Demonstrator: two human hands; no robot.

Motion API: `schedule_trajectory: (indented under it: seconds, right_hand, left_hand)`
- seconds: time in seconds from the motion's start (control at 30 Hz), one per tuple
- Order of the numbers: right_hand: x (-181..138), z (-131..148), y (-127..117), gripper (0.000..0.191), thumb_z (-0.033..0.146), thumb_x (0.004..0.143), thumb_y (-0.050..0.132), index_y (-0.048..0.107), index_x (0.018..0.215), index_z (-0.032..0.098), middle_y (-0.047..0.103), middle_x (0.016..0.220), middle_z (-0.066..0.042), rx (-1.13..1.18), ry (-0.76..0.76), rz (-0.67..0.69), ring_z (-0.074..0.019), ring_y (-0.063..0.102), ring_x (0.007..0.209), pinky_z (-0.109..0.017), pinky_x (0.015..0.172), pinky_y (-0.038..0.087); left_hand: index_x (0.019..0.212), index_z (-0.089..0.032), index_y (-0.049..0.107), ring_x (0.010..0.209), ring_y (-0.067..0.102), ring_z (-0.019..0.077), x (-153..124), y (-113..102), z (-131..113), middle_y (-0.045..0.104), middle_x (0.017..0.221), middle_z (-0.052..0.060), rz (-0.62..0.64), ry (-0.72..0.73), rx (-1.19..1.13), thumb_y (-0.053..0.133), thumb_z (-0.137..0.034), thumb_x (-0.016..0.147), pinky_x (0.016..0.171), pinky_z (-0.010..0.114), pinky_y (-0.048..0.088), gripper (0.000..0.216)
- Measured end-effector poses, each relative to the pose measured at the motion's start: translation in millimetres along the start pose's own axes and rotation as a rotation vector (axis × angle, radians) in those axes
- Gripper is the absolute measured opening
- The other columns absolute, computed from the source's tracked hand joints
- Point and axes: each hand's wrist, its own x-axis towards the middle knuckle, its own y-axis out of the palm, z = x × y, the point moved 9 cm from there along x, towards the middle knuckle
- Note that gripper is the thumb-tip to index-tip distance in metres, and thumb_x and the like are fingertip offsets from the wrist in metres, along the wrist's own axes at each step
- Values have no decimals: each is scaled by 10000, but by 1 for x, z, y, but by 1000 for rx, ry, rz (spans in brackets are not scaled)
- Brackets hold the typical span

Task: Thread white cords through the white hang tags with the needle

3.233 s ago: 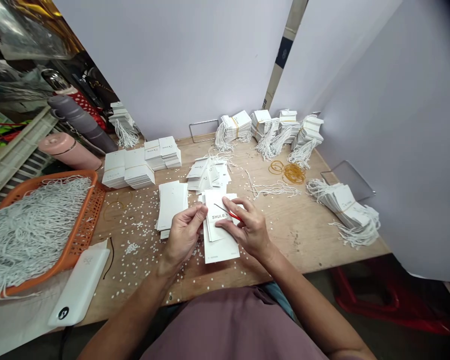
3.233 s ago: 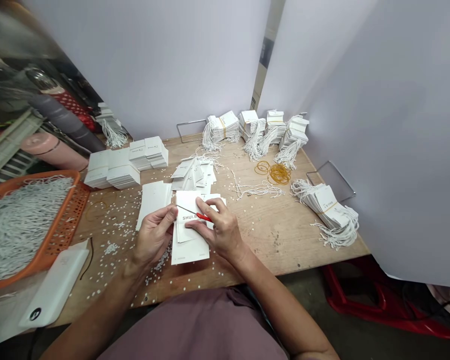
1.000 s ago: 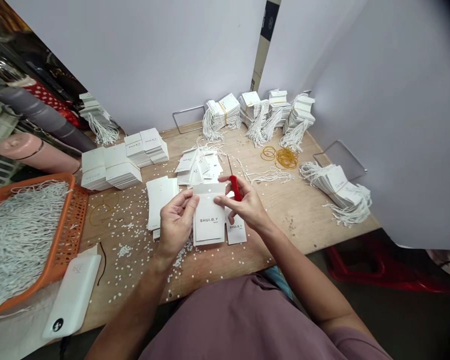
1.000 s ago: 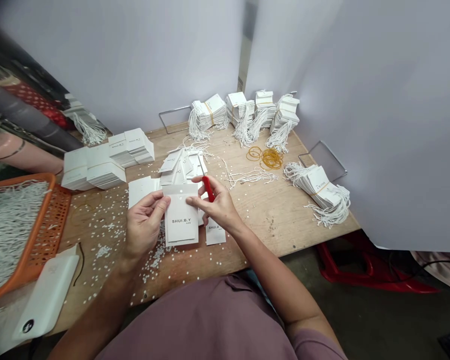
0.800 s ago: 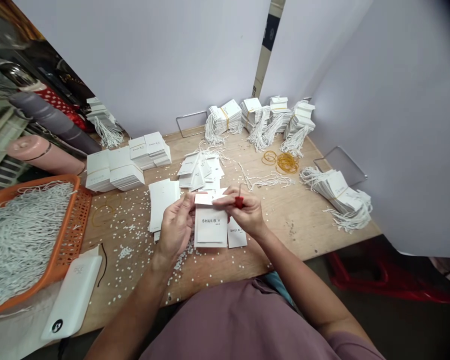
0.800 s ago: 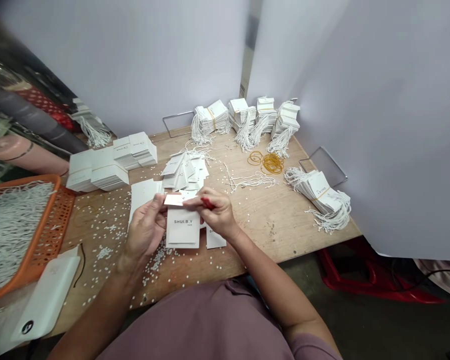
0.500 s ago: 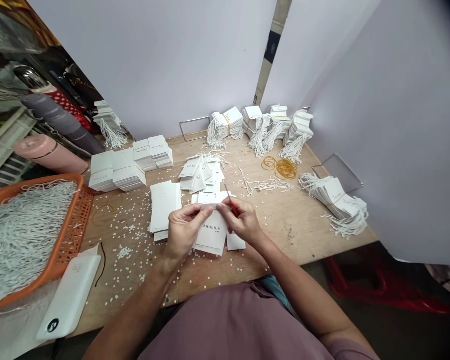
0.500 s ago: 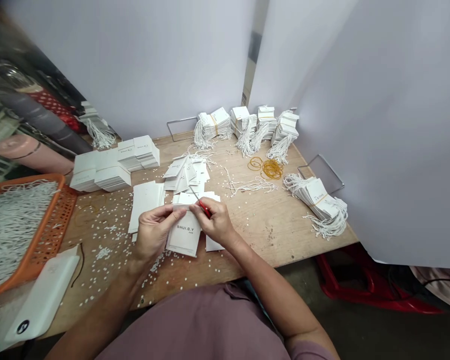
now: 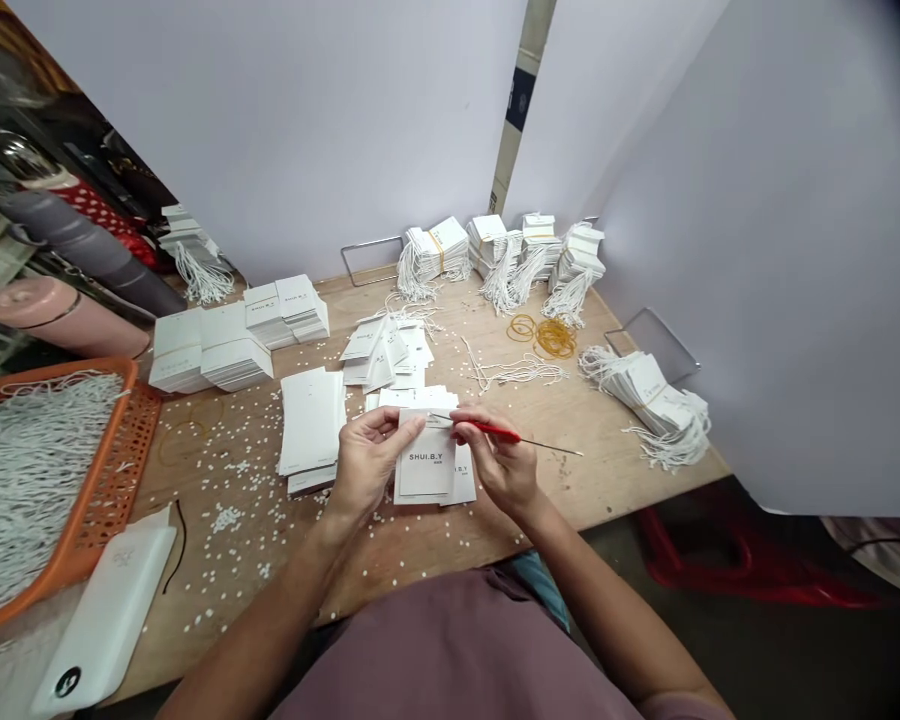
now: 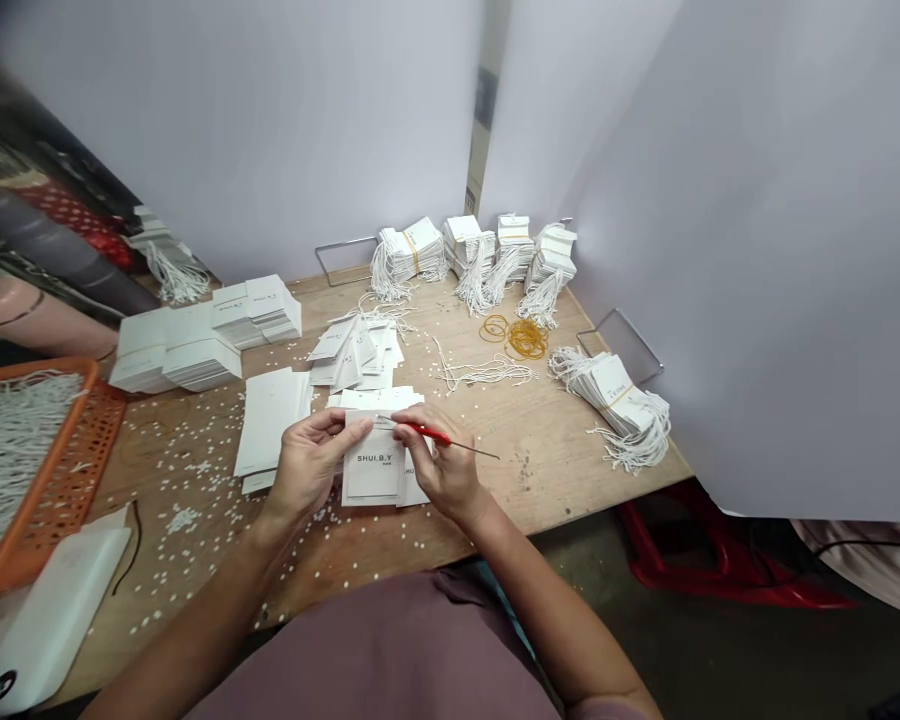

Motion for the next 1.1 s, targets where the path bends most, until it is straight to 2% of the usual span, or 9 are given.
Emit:
schedule_trajectory:
  seconds: [0.17, 0.27, 0.37, 0.47, 0.6, 0.73, 0.87, 0.93, 1.1]
  right_hand:
    - [-9, -4, -17, 238, 267, 911, 653, 750, 1122, 318, 662, 1207, -89, -169, -85, -115, -281, 609, 1154, -498, 984, 497]
    - [-13, -14, -43, 226, 279, 923, 641, 758, 1113, 315, 694, 1128, -80, -55, -11, -247, -253, 636, 1082, -443, 935, 525]
    - [-20, -37, -84, 175, 339, 919, 650, 773, 1023, 272, 726, 1012, -64, 130, 175, -482, -228, 666, 975, -399, 879, 544]
    - [-31, -61, -113, 226, 416, 878, 690, 760, 988, 231, 742, 992, -61, 325, 353, -620, -227, 694, 917, -380, 809, 569]
    - [-42, -71, -122, 284, 437, 840, 732, 754, 996, 202, 751, 1010, -79, 366, 427, -592, -241, 708, 932, -357, 761, 583]
    - [-52, -79, -122, 288, 441, 855, 720, 759, 1000, 196, 754, 1027, -87, 346, 460, -563, -238, 711, 933, -338, 748, 582]
    - [-50, -84, -121, 283, 440, 852, 725, 767, 992, 198, 759, 977, -73, 364, 455, -570, -220, 708, 882, -322, 734, 567]
    - [-46, -84, -119, 268, 429, 856, 725, 774, 993, 204, 759, 972, -67, 378, 445, -552, -208, 700, 868, -306, 723, 553]
    - [-35, -84, -117, 241, 418, 848, 737, 789, 964, 214, 755, 937, -50, 393, 417, -550, -176, 676, 815, -273, 682, 526]
  left_hand:
    - [868, -168, 785, 741, 704, 178, -7, 35, -2, 776, 850, 60, 105, 43, 55, 829, -326, 741, 718, 298, 592, 208]
    - [895, -179, 789, 759, 697, 185, -1, 67, -3, 769, 856, 63, 264, 68, 136, 777, -352, 797, 719, 306, 587, 199]
    - [966, -186, 780, 852, 698, 217, 34, 98, 2, 761, 947, 95, 512, 114, 327, 659, -364, 886, 773, 361, 582, 229]
    - [1023, -171, 760, 1006, 661, 246, 94, 113, 3, 726, 1100, 131, 561, 365, 709, 579, -238, 904, 908, 432, 529, 227]
    - [945, -178, 773, 1031, 632, 241, 141, 140, 29, 719, 1081, 109, 833, 482, 911, 620, -79, 777, 973, 411, 460, 248]
    - [927, -188, 773, 883, 639, 196, 147, 154, 52, 704, 958, 67, 1009, 476, 918, 683, -89, 734, 838, 315, 472, 235]
    - [776, -171, 744, 765, 611, 168, 152, 157, 65, 657, 835, 47, 1028, 461, 902, 725, -171, 759, 758, 293, 457, 25]
    - [709, -169, 716, 763, 607, 175, 155, 156, 64, 649, 795, 46, 1002, 459, 882, 734, -208, 768, 770, 308, 461, 73]
    - [816, -166, 715, 1025, 637, 237, 157, 138, 38, 707, 1070, 113, 841, 466, 789, 706, -306, 826, 966, 405, 448, 141]
